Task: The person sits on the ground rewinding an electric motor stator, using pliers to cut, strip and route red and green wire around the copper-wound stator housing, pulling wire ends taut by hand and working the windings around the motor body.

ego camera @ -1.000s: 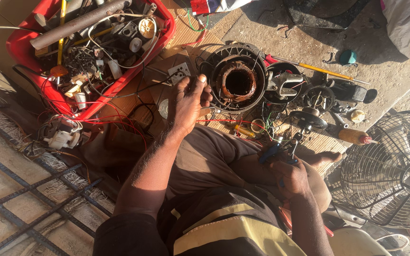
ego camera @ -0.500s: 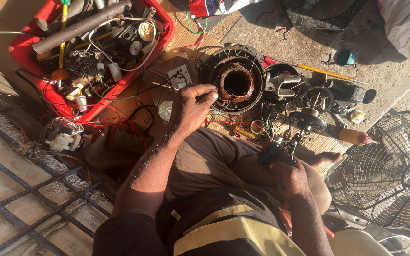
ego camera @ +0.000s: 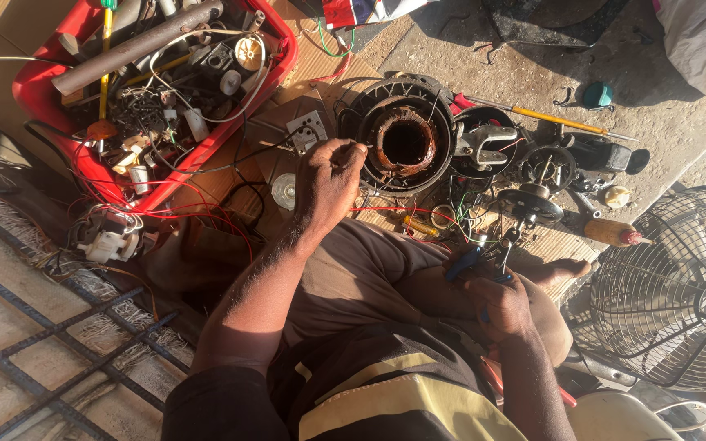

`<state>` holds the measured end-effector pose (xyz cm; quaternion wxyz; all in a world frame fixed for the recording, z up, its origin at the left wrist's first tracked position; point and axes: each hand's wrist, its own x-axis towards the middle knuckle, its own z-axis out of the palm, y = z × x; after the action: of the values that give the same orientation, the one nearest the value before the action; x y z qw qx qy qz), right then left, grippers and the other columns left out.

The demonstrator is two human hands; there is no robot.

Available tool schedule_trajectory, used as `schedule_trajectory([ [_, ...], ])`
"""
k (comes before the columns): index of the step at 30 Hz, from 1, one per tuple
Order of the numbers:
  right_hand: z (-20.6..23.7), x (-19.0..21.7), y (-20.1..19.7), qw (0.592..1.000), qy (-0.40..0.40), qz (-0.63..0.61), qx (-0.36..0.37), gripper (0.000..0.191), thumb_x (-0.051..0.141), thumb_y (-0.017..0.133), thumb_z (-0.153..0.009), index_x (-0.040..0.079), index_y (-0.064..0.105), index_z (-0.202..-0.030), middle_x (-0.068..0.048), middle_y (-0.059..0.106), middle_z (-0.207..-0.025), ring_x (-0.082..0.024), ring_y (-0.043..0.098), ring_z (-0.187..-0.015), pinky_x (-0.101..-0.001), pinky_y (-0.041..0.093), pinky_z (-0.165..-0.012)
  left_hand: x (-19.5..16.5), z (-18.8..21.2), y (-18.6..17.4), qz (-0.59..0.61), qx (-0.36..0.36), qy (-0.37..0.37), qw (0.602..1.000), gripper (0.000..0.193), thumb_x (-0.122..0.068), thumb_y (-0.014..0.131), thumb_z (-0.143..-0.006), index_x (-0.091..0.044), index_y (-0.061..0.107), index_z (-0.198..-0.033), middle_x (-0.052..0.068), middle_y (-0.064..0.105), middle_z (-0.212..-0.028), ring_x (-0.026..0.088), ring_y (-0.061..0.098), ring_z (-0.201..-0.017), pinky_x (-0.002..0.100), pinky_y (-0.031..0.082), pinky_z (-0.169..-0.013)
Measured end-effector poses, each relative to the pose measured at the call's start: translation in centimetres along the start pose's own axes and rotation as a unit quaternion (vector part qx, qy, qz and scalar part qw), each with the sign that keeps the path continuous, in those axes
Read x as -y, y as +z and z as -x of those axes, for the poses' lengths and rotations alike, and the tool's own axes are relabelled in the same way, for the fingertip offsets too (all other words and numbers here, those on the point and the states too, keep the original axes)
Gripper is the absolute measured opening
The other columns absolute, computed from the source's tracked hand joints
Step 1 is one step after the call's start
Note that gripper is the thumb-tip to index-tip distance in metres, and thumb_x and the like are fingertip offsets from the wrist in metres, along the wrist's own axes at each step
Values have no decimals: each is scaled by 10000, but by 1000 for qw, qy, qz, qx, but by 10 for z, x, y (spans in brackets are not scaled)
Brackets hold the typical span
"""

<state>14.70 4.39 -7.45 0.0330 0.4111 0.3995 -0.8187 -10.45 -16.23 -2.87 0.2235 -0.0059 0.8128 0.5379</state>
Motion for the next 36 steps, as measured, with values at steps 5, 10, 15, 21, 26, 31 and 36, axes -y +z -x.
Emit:
schedule_trajectory([
  [5, 3, 6, 8, 1000, 11, 4, -5, 317, -77, 604, -778, -49, 653, -1090, -129, 705, -997, -212, 665, -911, -317, 526, -814, 7, -8, -1, -71, 5, 137, 988, 375, -310, 567, -1040, -8, 737, -896, 4, 699, -745, 83, 667, -639, 297, 542, -645],
  [10, 4, 5, 5, 1000, 7, 2, 6, 328, -80, 605, -786, -54, 658, -1108, -130, 704, -1001, -208, 653, -909, -313, 509, -808, 6, -8, -1, -68, 21, 46, 996, 437, -362, 538, -1045, -17, 747, -876, 47, 600, -597, 105, 589, -542, 318, 508, -575],
  [15, 1, 0, 1, 1000, 0, 0, 30, 355, -71, 592, -757, -45, 661, -1104, -122, 721, -1016, -187, 665, -922, -290, 517, -819, 0, -2, -5, -17, 23, 10, 1000, 406, -396, 585, -1017, -37, 757, -937, -6, 631, -634, 72, 615, -568, 291, 525, -549],
  [21, 14, 17, -25, 994, -83, -64, -42, 371, 22, 577, -829, -19, 651, -1190, -118, 688, -1065, -245, 657, -975, -413, 541, -849, 14, 6, -2, 106, 7, 33, 994, 270, -280, 715, -985, -25, 736, -1071, -37, 661, -829, 42, 626, -693, 257, 582, -608],
  [26, 21, 52, -73, 954, -222, -200, -3, 250, 117, 562, -1045, -37, 589, -1241, -164, 635, -1084, -338, 629, -1061, -514, 504, -950, 18, 12, -7, 182, 34, 4, 983, 258, -271, 727, -987, -35, 731, -1090, -70, 642, -822, -2, 563, -723, 206, 583, -649],
  [31, 37, 59, -81, 966, -169, -162, -110, 368, 170, 537, -996, 31, 599, -1331, -153, 669, -1216, -322, 667, -1171, -495, 504, -1081, 14, 17, -12, 106, 22, -14, 994, 245, -268, 734, -997, -40, 749, -1087, -59, 626, -754, 5, 533, -669, 208, 477, -612],
  [36, 37, 43, -32, 993, -112, -22, -8, 310, 130, 555, -998, -39, 637, -1245, -177, 692, -1113, -301, 665, -1035, -412, 512, -918, 23, 15, -3, 256, 31, -35, 965, 236, -254, 734, -984, -46, 742, -1095, -71, 587, -751, 3, 527, -655, 230, 604, -659],
])
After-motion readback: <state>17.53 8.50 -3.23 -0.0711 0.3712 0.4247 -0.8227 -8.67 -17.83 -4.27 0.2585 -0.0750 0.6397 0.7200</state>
